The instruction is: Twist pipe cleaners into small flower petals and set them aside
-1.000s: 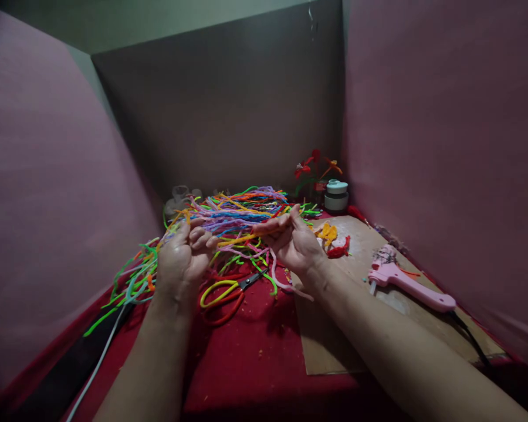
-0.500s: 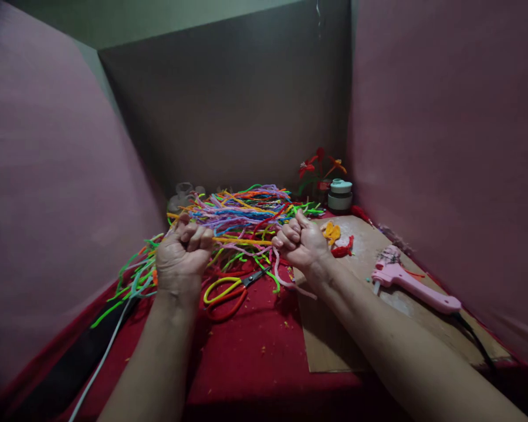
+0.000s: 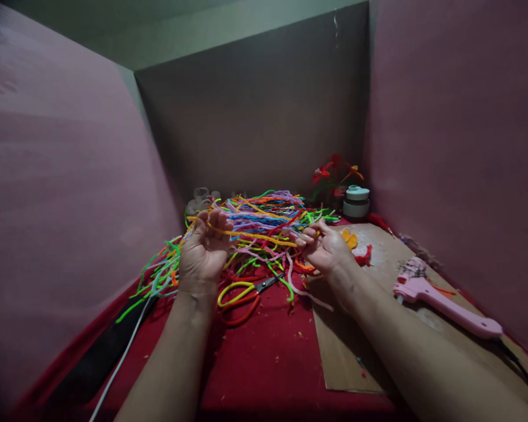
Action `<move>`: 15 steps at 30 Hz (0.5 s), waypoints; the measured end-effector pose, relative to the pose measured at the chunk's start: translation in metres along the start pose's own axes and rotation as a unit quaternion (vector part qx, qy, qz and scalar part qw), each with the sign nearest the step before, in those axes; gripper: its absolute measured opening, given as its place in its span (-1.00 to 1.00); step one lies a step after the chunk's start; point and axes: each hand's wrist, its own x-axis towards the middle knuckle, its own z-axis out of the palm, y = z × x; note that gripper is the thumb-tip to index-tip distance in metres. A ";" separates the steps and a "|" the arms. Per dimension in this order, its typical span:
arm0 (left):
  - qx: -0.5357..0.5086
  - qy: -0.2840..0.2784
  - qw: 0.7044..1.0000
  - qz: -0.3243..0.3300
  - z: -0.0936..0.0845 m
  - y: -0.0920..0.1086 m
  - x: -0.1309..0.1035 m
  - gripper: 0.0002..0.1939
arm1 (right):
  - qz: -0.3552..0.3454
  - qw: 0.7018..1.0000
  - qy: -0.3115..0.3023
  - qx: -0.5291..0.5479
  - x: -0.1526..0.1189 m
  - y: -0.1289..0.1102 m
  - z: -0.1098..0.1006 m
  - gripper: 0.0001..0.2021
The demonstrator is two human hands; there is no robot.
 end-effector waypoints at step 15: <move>-0.045 -0.142 0.988 -0.027 0.012 0.009 -0.020 -0.66 | -0.060 0.998 -0.003 -0.006 -0.013 -0.016 0.015 -0.58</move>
